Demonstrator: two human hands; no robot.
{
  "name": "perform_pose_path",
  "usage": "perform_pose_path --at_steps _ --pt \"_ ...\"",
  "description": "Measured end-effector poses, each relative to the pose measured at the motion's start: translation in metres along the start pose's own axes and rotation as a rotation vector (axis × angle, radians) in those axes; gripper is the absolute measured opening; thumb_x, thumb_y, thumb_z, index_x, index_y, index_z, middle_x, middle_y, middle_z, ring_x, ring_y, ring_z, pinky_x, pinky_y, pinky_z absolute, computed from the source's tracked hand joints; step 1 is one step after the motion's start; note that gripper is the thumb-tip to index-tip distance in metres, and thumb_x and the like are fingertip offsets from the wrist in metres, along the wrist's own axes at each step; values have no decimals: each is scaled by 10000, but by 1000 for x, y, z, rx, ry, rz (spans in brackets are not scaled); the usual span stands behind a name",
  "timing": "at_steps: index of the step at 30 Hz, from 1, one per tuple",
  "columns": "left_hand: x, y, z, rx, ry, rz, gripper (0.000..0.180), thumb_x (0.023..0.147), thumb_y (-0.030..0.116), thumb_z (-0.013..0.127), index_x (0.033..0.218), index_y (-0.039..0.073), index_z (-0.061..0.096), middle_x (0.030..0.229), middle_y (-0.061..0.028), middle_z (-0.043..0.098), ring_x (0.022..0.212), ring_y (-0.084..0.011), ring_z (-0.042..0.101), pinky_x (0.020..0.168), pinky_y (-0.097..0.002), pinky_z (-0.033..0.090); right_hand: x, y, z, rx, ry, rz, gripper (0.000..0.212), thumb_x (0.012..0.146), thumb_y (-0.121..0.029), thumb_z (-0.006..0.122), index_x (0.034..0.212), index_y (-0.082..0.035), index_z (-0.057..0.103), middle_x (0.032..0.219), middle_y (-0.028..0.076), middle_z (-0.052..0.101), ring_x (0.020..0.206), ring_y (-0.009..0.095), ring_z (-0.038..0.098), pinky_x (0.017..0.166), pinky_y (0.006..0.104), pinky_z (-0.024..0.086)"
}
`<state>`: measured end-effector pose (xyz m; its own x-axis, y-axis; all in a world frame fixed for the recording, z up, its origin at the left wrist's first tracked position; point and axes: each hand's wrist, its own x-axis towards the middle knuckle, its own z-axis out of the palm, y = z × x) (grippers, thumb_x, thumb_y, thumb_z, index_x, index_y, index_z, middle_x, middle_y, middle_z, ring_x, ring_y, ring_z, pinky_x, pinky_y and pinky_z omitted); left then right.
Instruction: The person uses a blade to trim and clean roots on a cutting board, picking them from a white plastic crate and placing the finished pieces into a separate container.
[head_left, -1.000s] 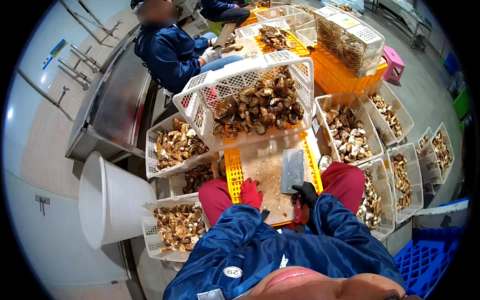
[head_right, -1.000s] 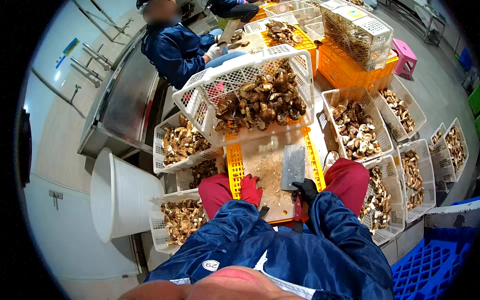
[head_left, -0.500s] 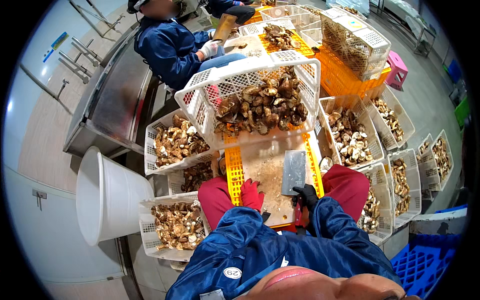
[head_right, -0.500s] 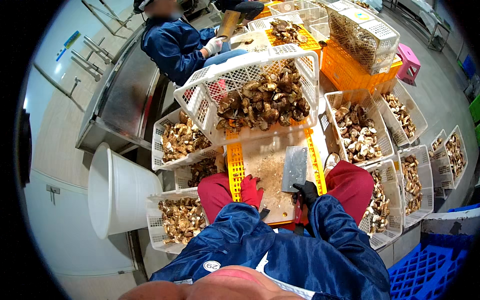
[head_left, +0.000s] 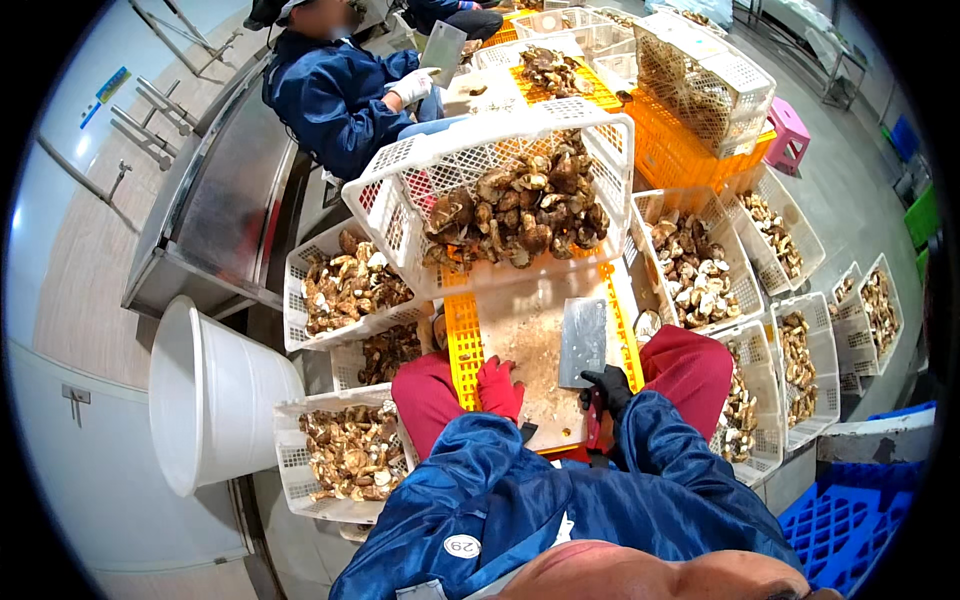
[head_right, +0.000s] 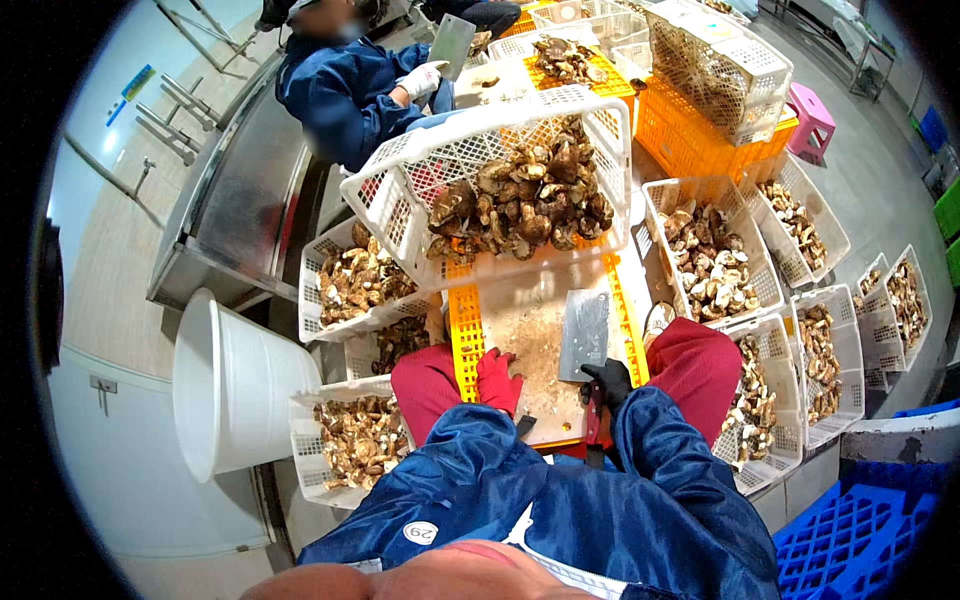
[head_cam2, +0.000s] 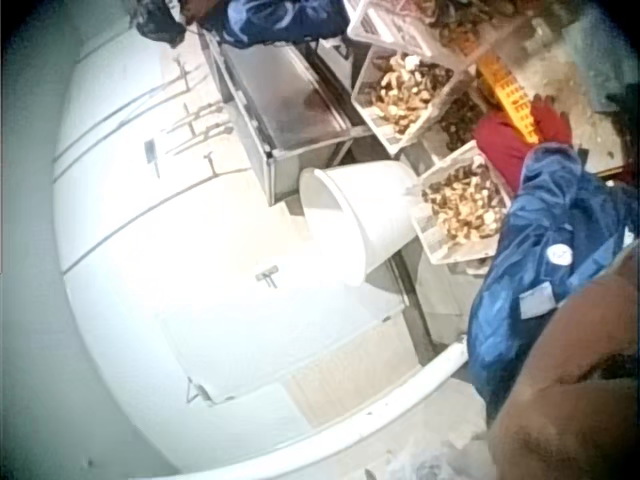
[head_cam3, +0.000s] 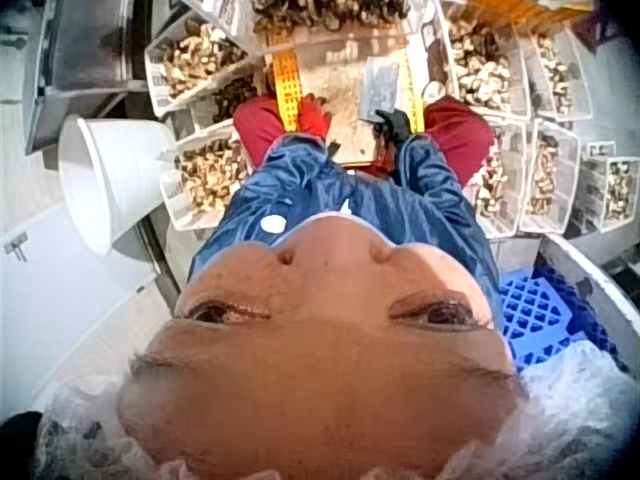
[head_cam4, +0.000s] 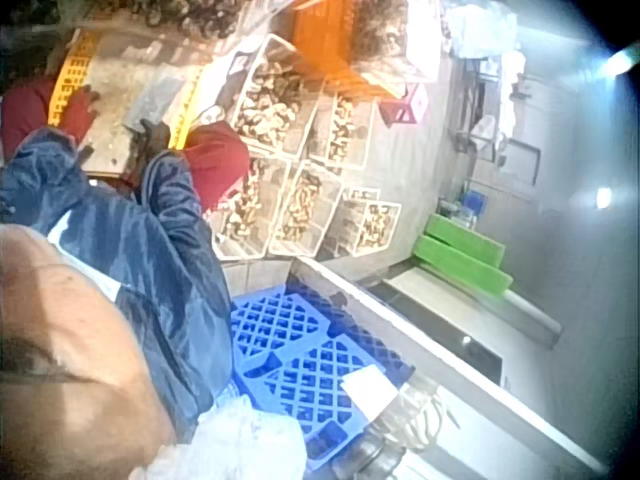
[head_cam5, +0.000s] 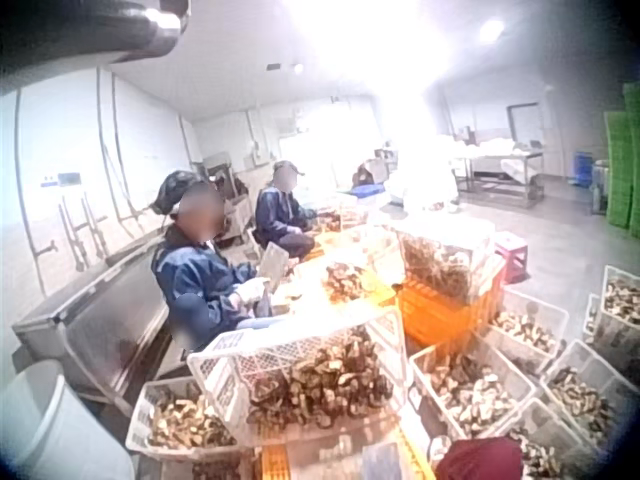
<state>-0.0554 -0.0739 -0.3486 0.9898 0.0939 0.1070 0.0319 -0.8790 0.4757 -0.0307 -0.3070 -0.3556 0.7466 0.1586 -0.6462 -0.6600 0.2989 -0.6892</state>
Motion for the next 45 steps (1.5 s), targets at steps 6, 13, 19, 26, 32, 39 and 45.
perform_pose_path --at_steps 6,13,19,26,32,39,45 --pt "17 -16 7 -276 -83 -136 436 606 155 672 1004 53 528 1038 -157 513 985 -328 462 863 -410 359 8 12 -7 -178 -15 -209 193 735 -179 640 835 -17 603 606 96 572 508 203 563 458 312 453" --pt "108 -18 -58 -527 340 -122 554 654 79 672 1142 -11 426 1110 -185 483 1032 -307 470 920 -355 346 0 0 -6 -1 67 110 230 748 -102 636 938 -17 539 639 138 574 443 262 556 382 368 455" --pt "224 -21 -86 -330 336 -119 647 638 134 678 1196 -35 397 1162 -222 474 1107 -334 433 940 -362 336 9 11 -18 -123 127 37 231 748 -133 643 920 -8 554 609 104 568 460 229 560 398 335 449" --pt "335 -40 -90 -162 203 65 628 566 207 684 1133 25 485 1119 -204 515 1014 -335 505 862 -371 412 -14 -25 3 -223 121 125 246 723 -223 676 845 -27 593 601 65 576 412 151 515 399 280 412" --pt "350 -35 -94 -111 73 24 639 526 196 701 1113 45 502 1053 -181 557 993 -300 533 855 -348 424 -4 -16 -5 -372 177 181 252 717 -228 684 807 -22 570 584 85 568 392 173 509 343 288 373" --pt "338 -27 -123 -45 169 78 587 494 221 722 1026 58 536 982 -191 558 956 -345 515 833 -386 423 -22 -43 18 -231 118 201 250 749 -134 634 940 7 555 645 136 586 470 239 576 394 343 463" --pt "322 7 -172 158 601 410 705 547 227 744 1151 12 450 1059 -181 530 984 -315 497 856 -375 395 -13 -24 -3 -120 -71 161 208 754 -133 631 898 -10 545 600 121 565 456 238 575 382 345 447"
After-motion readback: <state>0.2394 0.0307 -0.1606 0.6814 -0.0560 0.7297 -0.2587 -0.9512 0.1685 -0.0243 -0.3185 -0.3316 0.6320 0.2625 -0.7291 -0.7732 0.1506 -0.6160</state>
